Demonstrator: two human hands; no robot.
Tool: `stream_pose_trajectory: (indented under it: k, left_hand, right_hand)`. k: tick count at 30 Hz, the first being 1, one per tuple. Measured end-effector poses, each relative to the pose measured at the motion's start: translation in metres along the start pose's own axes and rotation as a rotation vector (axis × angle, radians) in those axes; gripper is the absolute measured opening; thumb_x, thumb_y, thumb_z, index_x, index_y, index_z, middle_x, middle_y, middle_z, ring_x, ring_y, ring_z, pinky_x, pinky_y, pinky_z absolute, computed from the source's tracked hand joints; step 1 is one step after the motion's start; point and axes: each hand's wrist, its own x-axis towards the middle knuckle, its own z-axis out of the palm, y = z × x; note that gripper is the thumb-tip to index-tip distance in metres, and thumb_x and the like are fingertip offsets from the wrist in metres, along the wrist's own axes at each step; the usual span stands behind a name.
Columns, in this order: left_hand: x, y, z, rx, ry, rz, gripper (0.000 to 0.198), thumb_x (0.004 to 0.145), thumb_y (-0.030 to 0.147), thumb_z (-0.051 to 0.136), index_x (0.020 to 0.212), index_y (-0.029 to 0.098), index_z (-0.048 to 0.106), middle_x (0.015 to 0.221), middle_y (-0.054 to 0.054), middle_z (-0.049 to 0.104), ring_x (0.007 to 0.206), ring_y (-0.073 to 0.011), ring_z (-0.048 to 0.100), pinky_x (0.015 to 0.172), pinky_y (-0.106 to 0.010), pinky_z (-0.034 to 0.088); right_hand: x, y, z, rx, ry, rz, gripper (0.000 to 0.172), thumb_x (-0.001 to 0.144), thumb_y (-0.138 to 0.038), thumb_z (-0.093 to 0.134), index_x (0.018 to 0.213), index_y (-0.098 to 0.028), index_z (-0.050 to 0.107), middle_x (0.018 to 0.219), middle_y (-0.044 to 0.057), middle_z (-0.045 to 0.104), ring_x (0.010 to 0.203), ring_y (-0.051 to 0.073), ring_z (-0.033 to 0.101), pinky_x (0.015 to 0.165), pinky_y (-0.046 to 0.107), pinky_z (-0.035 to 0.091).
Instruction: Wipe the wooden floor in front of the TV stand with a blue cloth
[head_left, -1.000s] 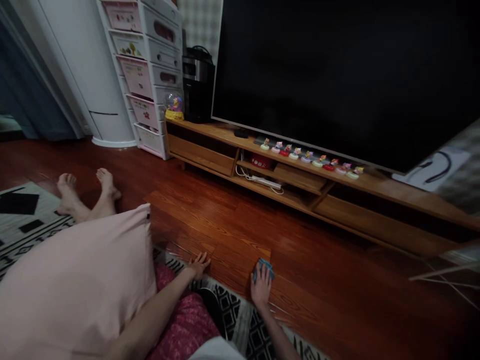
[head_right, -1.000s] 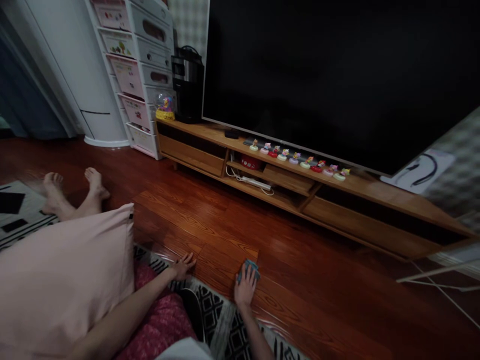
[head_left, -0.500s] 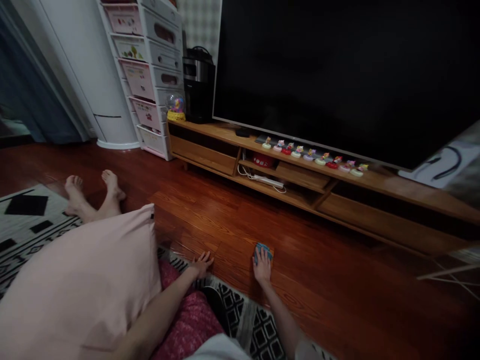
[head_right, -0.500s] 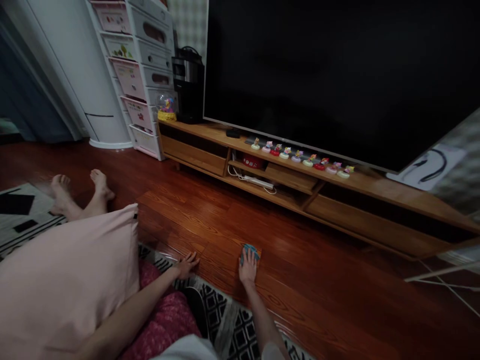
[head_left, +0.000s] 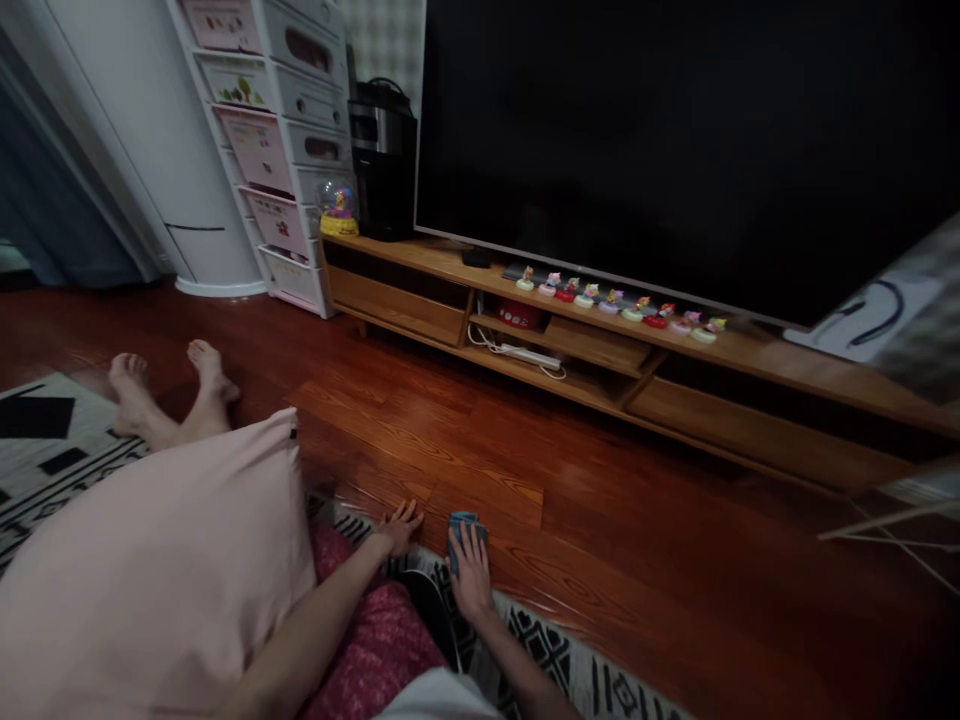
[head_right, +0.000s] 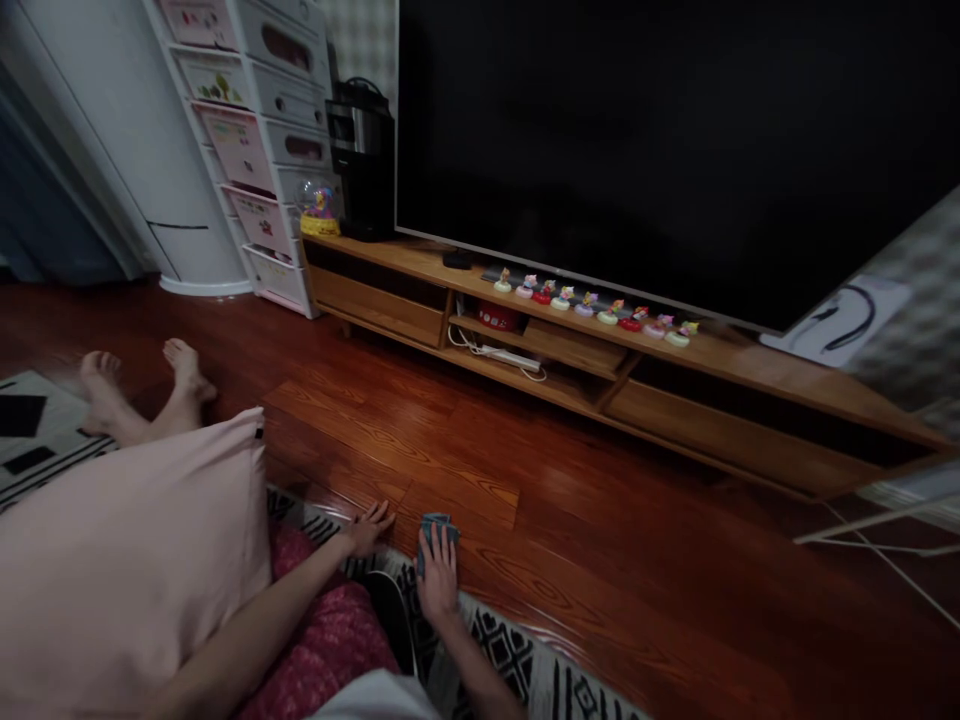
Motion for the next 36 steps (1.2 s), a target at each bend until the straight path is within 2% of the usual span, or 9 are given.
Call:
stream_pose_trajectory:
  k: [4,8,14,17,20,25,28,32,36]
  left_hand:
    - [0.000,-0.002,0.001,-0.002,0.007,0.013,0.085,0.083,0.043,0.054,0.159,0.027,0.020,0.167,-0.011,-0.002,0.151,-0.0360,0.001,0.114,-0.067,0.016]
    - [0.000,-0.003,0.002,-0.003,0.015,0.010,0.087,0.081,0.040,0.056,0.159,0.028,0.020,0.166,-0.011,-0.003,0.151,-0.0368,0.000,0.113,-0.068,0.015]
    - [0.001,-0.002,0.002,0.007,-0.018,0.007,0.087,0.082,0.039,0.056,0.160,0.025,0.018,0.166,-0.012,-0.004,0.151,-0.0346,-0.003,0.114,-0.066,0.015]
    - [0.003,-0.004,0.003,0.012,-0.027,0.012,0.088,0.082,0.041,0.056,0.160,0.025,0.017,0.165,-0.013,-0.007,0.151,-0.0361,-0.003,0.114,-0.067,0.014]
    - [0.004,-0.005,0.005,0.029,-0.018,0.020,0.086,0.084,0.043,0.055,0.160,0.027,0.017,0.165,-0.013,-0.008,0.151,-0.0367,-0.003,0.113,-0.068,0.014]
    - [0.001,-0.006,0.004,0.043,-0.022,0.021,0.086,0.085,0.042,0.052,0.160,0.028,0.014,0.166,-0.011,-0.009,0.151,-0.0346,-0.004,0.114,-0.066,0.015]
    - [-0.001,-0.004,0.002,0.038,-0.016,0.011,0.087,0.083,0.041,0.052,0.160,0.027,0.015,0.166,-0.010,-0.007,0.151,-0.0351,-0.003,0.113,-0.066,0.017]
    - [-0.001,-0.002,0.001,0.037,-0.003,0.004,0.088,0.081,0.038,0.053,0.160,0.025,0.017,0.166,-0.011,-0.006,0.151,-0.0360,-0.003,0.113,-0.067,0.017]
    - [0.002,-0.003,0.002,0.025,-0.012,0.008,0.088,0.081,0.038,0.054,0.160,0.026,0.017,0.166,-0.010,-0.006,0.151,-0.0349,-0.003,0.114,-0.066,0.016]
  right_hand:
    - [0.046,0.024,-0.018,-0.022,-0.004,0.014,0.053,0.101,-0.035,0.030,0.154,-0.032,0.035,0.164,0.001,0.027,0.151,0.021,0.020,0.120,0.044,0.023]
    - [0.076,0.109,-0.048,-0.099,-0.009,0.296,0.055,0.100,-0.037,0.024,0.153,-0.026,0.038,0.163,0.005,0.029,0.150,0.022,0.023,0.118,0.043,0.024]
    - [0.039,0.211,-0.076,-0.155,0.194,0.755,0.062,0.099,-0.038,0.018,0.156,-0.019,0.032,0.164,0.012,0.025,0.151,0.029,0.019,0.117,0.050,0.023]
    - [0.018,0.203,-0.065,-0.158,0.302,0.827,0.064,0.098,-0.039,0.018,0.157,-0.017,0.029,0.163,0.016,0.027,0.150,0.033,0.019,0.115,0.056,0.023]
    - [0.011,0.156,-0.042,-0.134,0.322,0.752,0.064,0.098,-0.042,0.019,0.157,-0.020,0.027,0.163,0.015,0.026,0.150,0.034,0.018,0.115,0.060,0.020]
    - [0.020,0.044,-0.007,-0.050,0.123,0.352,0.060,0.099,-0.038,0.028,0.157,-0.024,0.029,0.166,0.005,0.021,0.153,0.026,0.012,0.121,0.051,0.015]
    - [0.035,0.000,-0.002,0.005,0.052,0.049,0.057,0.099,-0.036,0.034,0.156,-0.032,0.030,0.166,-0.001,0.022,0.153,0.021,0.015,0.122,0.044,0.017]
    - [0.064,0.015,-0.016,0.009,-0.004,-0.078,0.054,0.100,-0.035,0.033,0.154,-0.032,0.034,0.164,-0.001,0.027,0.151,0.020,0.020,0.121,0.042,0.020]
    - [0.080,0.095,-0.044,-0.108,-0.002,0.210,0.055,0.100,-0.036,0.028,0.153,-0.026,0.038,0.163,0.003,0.031,0.150,0.022,0.022,0.120,0.042,0.022]
